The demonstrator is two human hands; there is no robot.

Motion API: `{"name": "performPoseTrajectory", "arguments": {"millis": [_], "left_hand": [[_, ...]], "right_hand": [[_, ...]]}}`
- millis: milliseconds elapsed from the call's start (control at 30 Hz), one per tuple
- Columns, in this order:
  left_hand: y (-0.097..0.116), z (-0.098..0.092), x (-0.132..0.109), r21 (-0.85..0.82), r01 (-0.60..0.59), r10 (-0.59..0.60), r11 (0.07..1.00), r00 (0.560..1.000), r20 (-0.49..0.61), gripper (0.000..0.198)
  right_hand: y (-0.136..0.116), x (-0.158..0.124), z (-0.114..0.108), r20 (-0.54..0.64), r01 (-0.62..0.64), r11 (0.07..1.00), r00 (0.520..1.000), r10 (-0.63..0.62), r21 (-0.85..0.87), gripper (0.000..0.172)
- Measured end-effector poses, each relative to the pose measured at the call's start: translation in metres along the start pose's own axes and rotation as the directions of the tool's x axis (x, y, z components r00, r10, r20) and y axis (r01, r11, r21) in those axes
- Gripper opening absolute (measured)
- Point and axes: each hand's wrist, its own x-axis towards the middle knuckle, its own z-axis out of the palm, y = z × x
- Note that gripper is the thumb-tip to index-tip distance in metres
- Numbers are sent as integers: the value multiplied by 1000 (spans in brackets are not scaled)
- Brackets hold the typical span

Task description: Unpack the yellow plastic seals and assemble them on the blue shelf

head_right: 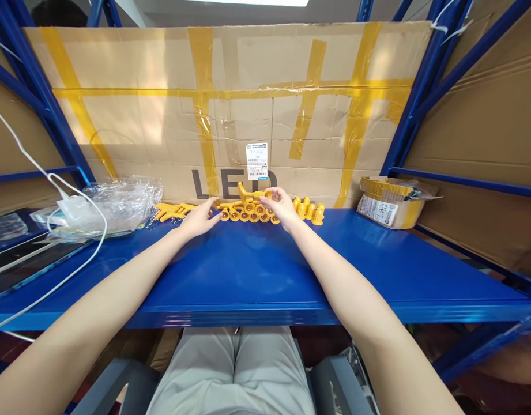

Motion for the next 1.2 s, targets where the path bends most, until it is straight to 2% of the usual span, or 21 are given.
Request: {"name": "performPoseTrajectory", "arguments": {"millis": [100,200,267,400,600,667,833,1000,1100,1200], "left_hand": [[-6,2,1,62,10,-13,998,999,33,48],[-9,3,2,100,29,-34,995,998,53,43],[-10,3,2,106,31,-38,994,997,65,40],[-10,3,2,107,16,-26,994,996,91,41],[-10,4,3,98,13,-23,995,995,96,42],[-10,3,3,93,14,-23,996,995,99,40],[-9,2,3,93,8,-19,996,993,118,37],[-8,3,4,116,-3,-13,993,990,138,34],[-8,2,3,119,-2,-15,993,989,144,35],[-6,1,3,122,1,-20,993,988,151,33]], "right_hand": [[7,2,-1,35,189,925,981,-188,-328,33],[13,7,2,159,348,759,936,-314,-551,28],[15,13,7,250,420,642,906,-342,-641,28],[14,25,25,371,433,468,901,-223,-770,31],[7,28,62,405,400,175,914,-13,-900,35],[5,28,70,404,398,103,914,42,-911,38],[8,29,80,387,384,46,913,132,-922,42],[13,27,80,400,395,63,908,124,-917,46],[7,27,70,393,386,112,918,54,-916,48],[-5,29,45,309,314,112,949,-56,-943,44]]}}
